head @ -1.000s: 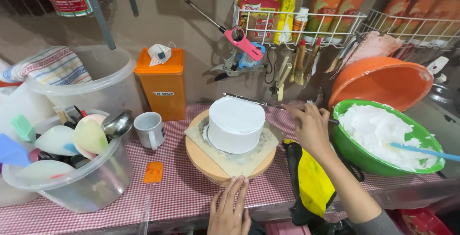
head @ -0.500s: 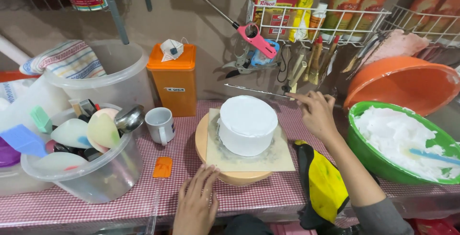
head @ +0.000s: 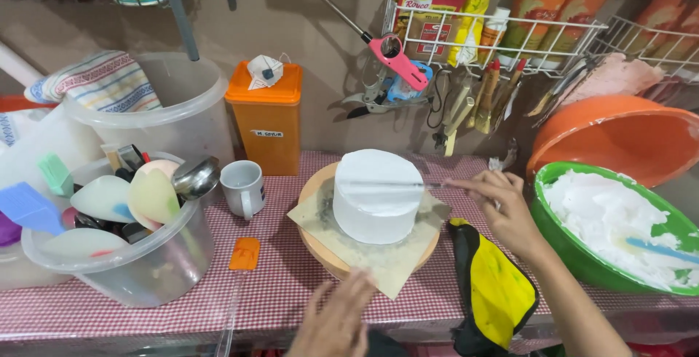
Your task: Smoothing white frosting on a small round cake using a metal spatula and a rotating cake stand.
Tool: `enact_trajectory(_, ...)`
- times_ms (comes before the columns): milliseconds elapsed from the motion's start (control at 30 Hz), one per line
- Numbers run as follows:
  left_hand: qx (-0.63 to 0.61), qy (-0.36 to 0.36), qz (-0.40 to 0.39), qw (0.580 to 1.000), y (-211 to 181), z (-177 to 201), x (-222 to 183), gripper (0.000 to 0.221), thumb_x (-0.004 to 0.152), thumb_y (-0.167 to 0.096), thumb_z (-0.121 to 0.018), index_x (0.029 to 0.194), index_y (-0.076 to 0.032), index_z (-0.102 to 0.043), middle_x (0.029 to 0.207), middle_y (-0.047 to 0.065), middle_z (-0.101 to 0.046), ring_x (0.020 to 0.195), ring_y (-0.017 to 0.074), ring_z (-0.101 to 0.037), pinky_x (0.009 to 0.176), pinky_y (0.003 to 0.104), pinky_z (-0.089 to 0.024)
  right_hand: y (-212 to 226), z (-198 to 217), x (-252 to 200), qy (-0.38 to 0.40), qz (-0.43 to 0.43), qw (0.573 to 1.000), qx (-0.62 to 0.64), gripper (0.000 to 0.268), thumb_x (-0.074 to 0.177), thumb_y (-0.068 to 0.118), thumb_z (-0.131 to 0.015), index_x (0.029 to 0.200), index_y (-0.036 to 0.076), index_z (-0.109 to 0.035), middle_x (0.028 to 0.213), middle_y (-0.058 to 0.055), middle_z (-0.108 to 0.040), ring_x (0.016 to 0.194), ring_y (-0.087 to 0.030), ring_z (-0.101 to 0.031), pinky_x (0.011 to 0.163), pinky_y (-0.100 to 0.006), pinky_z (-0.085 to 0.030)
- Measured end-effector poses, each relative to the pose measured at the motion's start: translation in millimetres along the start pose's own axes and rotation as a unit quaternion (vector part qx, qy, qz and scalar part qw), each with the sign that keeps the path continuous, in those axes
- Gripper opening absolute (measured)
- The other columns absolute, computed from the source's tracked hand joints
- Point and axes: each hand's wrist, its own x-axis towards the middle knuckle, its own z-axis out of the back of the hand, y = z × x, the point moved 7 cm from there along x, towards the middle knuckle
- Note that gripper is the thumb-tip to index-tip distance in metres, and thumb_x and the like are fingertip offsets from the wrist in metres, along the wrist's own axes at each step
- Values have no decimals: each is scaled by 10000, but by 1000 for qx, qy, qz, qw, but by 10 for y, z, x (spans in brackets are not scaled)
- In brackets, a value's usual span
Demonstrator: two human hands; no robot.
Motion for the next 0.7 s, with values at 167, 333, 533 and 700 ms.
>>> enact_trajectory(167, 79, -86, -63, 991, -257, -127, 11, 745, 901, -407, -631, 1584, -168, -450, 1629, 15, -445, 1482, 172, -403, 1038, 467, -385, -73, -83, 635, -21, -24, 997, -76, 388, 1046, 140, -495, 1334, 282, -714, 831, 12, -510, 924, -189, -485, 981, -370, -203)
enact_trajectory(333, 43, -89, -16, 995, -13, -34, -113, 725, 894, -334, -644, 1581, -214, -446, 1570, -31, -513, 1447, 154, -446, 993, 467, -399, -122, -292, 918, 18, -30, 992, -118, 416, 1042, 136, -468, 1322, 309, -723, 871, -2, -529, 962, -208, -491, 970, -396, -217)
enact_trajectory(533, -16, -67, 57, 996, 342, 226, -209, 623, 835, -167, -699, 1437, -216, -547, 1472, -12, -576, 1430, 207, -457, 1107, 498, -309, -92, -273, 704, 28, -10, 992, -122, 671, 894, -80, -379, 1319, 307, -724, 839, -14, -463, 940, -210, -460, 966, -401, -211)
enact_trajectory(700, 54, -89, 143, 984, 671, 426, -269, 608, 859, -214, -662, 1450, -247, -518, 1535, -50, -534, 1500, 158, -399, 1158, 556, -298, 109, -92, 306, 94, 27, 994, -51, 703, 846, -84, -372, 1320, 286, -737, 829, -14, -497, 966, -186, -522, 1026, -412, -205)
